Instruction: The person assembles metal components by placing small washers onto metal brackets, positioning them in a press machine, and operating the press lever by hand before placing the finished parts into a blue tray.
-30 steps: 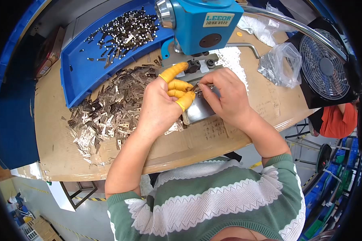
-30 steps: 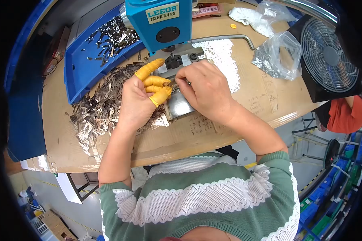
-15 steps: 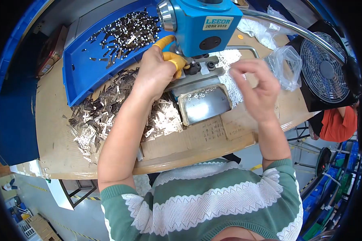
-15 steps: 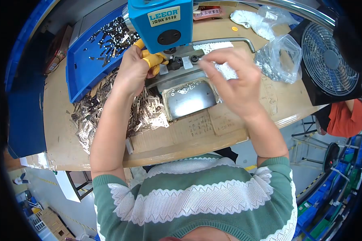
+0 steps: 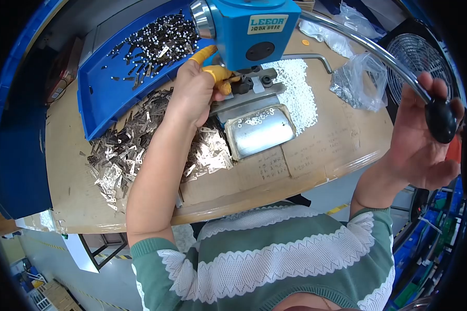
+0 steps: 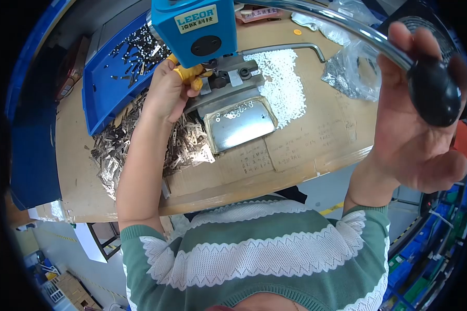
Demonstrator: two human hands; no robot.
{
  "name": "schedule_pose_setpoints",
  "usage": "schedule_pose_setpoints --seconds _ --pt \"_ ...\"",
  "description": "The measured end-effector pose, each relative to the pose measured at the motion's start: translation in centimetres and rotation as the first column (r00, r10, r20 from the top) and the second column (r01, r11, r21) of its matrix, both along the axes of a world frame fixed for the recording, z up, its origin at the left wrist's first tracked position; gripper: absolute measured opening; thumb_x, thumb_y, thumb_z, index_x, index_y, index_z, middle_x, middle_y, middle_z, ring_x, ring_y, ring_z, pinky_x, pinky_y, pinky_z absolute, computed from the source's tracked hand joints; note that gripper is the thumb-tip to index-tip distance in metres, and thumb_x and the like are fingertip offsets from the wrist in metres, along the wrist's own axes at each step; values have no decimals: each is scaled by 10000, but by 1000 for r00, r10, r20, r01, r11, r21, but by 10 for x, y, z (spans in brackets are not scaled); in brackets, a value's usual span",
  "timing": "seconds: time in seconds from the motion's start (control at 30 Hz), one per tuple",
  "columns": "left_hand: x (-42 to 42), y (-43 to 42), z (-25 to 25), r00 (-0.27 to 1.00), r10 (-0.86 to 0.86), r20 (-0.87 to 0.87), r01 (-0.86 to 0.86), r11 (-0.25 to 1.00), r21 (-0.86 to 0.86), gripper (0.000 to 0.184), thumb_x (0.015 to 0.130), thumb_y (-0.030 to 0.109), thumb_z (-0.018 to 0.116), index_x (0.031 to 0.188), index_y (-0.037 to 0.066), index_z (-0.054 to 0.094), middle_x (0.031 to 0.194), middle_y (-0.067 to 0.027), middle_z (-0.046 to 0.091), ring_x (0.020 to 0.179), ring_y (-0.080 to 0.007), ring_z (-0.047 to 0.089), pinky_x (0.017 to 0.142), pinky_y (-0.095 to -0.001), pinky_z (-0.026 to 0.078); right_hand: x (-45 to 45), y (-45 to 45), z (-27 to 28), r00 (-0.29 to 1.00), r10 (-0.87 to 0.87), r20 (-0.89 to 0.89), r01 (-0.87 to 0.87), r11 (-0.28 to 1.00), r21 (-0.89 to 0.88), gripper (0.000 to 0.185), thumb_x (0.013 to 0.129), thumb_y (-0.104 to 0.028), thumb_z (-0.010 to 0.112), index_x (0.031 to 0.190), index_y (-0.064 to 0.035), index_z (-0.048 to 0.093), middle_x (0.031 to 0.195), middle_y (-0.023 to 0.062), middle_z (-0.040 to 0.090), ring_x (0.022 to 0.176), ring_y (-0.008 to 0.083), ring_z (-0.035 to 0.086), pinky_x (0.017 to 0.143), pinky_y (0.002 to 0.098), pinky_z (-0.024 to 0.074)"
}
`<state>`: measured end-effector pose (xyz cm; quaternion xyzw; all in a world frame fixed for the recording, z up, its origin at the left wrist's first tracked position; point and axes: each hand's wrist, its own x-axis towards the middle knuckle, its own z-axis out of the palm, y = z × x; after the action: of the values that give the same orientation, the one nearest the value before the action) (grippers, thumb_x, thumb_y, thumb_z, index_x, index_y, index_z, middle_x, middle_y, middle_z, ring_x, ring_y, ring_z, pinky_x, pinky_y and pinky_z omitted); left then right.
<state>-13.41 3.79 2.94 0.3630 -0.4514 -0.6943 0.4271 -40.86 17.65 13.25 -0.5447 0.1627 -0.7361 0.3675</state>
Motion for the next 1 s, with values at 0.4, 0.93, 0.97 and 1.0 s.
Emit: schedule_pose_setpoints --seconds 0.4,0.93,0.97,1.0 --pt "2 5 -7 992 -23 120 23 1000 3 648 788 -10 542 1351 -76 229 804 -117 619 546 -105 540 445 -201 406 25 13 -114 675 -599 -432 492 801 -342 343 875 -329 475 882 12 508 936 198 566 729 300 600 674 403 517" --pt "63 32 -4 -38 323 946 409 869 -280 410 695 57 661 1100 45 597 873 -206 625 824 -342 604 716 -426 469 66 -10 -146 117 -476 -871 294 855 -428 392 601 -228 759 919 -35 635 1076 110 597 917 258 560 759 345 423" --pt "61 32 -7 -38 354 934 446 843 -301 387 698 43 645 1083 43 605 863 -205 625 808 -338 607 704 -423 472 65 -9 -148 137 -487 -863 310 848 -429 380 597 -213 762 908 -33 636 1053 101 608 906 254 564 754 343 423" --pt "60 32 -10 -40 386 921 486 813 -320 366 701 30 628 1067 41 613 854 -204 626 793 -334 609 693 -420 474 64 -7 -148 148 -486 -861 286 855 -433 357 601 -192 763 892 -31 635 1031 93 617 895 244 569 750 337 424"
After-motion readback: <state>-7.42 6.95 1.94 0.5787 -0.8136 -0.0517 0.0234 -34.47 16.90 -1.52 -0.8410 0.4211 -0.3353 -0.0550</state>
